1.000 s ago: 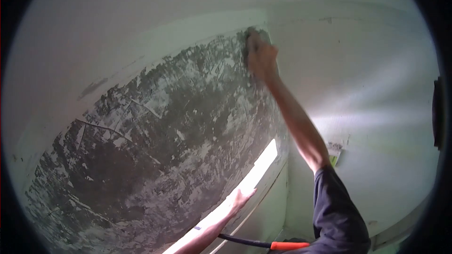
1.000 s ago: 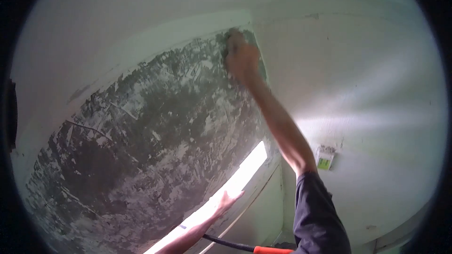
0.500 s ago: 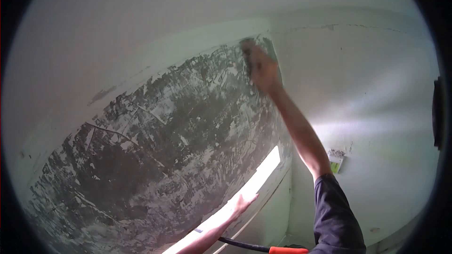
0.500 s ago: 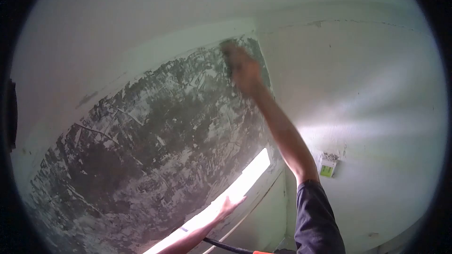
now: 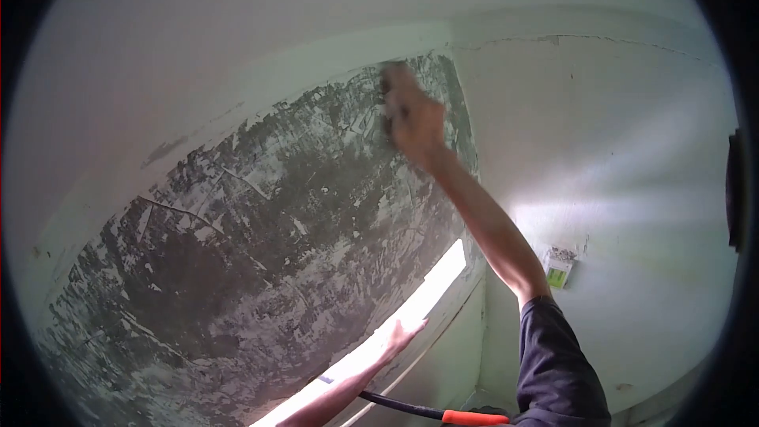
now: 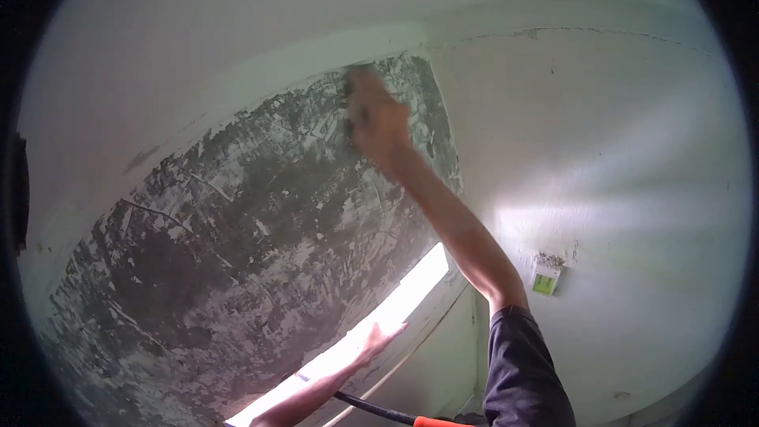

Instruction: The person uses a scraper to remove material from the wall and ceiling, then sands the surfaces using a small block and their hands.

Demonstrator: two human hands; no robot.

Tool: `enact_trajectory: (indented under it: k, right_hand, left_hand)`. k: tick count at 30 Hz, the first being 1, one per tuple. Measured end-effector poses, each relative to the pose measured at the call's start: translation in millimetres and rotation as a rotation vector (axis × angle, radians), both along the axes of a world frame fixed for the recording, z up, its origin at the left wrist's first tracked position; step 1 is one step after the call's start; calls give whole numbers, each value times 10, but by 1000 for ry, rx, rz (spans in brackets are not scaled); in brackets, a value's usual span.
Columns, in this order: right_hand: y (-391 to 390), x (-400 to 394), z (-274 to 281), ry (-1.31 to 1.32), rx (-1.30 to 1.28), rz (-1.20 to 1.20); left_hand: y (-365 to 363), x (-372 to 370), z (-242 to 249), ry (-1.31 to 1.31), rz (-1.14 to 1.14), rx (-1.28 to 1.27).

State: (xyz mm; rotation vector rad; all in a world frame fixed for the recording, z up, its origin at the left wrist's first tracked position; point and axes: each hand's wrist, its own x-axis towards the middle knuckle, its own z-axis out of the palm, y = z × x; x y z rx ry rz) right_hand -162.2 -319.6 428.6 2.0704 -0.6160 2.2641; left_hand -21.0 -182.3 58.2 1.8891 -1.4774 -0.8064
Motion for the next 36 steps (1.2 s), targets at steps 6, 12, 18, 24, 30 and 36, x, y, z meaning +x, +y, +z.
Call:
enact_trajectory:
  k: [6,12,18,24,30,36]
  right_hand:
    - [-733,-328,55,-2,-32,65]
    - [-255,-50,-192,57,-367,83]
    - [-478,-186,-1108,8,173,25]
    - [79,-1017,-3325,321,307,33]
    - [1635,-2383,-6256,132,1183,-156]
    - [2942,-2782,-7074,54,1687,-370]
  left_hand:
    - [20,17,-59,33,14,-126]
    - [-100,11,-4,-31,-26,-107]
    - [54,-56,85,-58,56,-3]
    - [51,-129,413,-203,-37,157]
    - [180,-632,1478,-694,-512,-526]
    - [-688,-832,3361,-1270,84,-1186]
